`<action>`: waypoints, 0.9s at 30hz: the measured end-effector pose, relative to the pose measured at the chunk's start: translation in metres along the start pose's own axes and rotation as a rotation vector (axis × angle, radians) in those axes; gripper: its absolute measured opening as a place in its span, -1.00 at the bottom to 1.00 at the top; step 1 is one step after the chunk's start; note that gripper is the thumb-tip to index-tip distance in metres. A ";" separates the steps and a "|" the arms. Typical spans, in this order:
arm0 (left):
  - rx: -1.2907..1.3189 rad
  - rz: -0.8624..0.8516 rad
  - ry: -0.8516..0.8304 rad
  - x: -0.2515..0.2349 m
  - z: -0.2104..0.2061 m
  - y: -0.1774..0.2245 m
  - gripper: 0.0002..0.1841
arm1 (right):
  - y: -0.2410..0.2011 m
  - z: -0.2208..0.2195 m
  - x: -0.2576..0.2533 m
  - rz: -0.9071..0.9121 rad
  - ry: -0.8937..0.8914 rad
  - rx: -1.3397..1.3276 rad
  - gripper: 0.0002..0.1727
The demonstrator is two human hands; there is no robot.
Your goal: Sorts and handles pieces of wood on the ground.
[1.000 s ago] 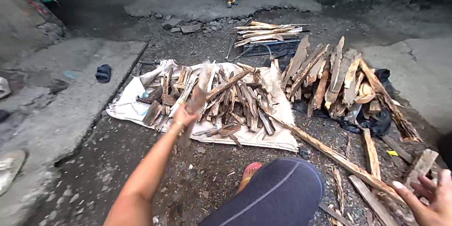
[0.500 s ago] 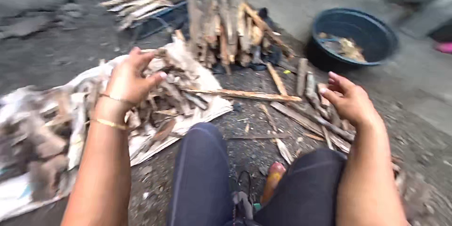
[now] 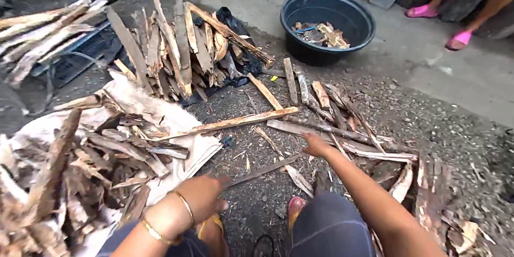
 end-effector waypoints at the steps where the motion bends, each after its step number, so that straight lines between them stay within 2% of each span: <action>1: 0.007 -0.064 0.013 -0.002 0.003 0.006 -0.31 | -0.014 0.007 -0.023 0.028 0.039 0.024 -0.10; 5: 0.037 -0.263 0.066 -0.015 0.009 0.021 -0.33 | -0.073 0.017 -0.102 0.138 0.122 0.201 0.00; 8: 0.036 -0.274 0.104 -0.017 0.005 0.015 -0.37 | -0.107 0.007 -0.147 0.201 0.097 0.358 0.06; 14: 0.105 -0.268 0.183 -0.007 0.019 -0.018 -0.37 | -0.127 -0.010 -0.219 0.174 0.134 0.297 0.26; 16: 0.082 -0.261 0.273 -0.006 0.028 -0.029 -0.36 | -0.130 -0.018 -0.222 0.111 0.126 0.299 0.13; 19: 0.064 -0.272 0.289 -0.006 0.033 -0.035 -0.35 | -0.130 -0.022 -0.212 0.129 0.101 0.371 -0.39; 21: 0.070 -0.255 0.234 -0.006 0.032 -0.038 -0.33 | -0.121 -0.018 -0.205 0.182 0.058 0.340 -0.44; 23: 0.074 -0.215 0.215 -0.004 0.033 -0.042 -0.31 | -0.119 -0.002 -0.193 0.213 -0.003 0.334 -0.37; 25: 0.072 -0.174 0.295 0.003 0.038 -0.046 -0.28 | -0.124 0.025 -0.177 0.212 -0.034 0.378 -0.39; 27: 0.085 -0.125 0.366 0.011 0.047 -0.048 -0.20 | -0.123 0.061 -0.157 0.220 0.018 0.413 -0.43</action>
Point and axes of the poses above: each hand's wrist, its own x-axis away from the middle knuckle, its own z-axis out of the back of the hand, y = z × x, the point moved 6 cm from there along -x, towards the middle knuckle, and after that the axes turned 9 degrees about -z, right-handed, at the moved point
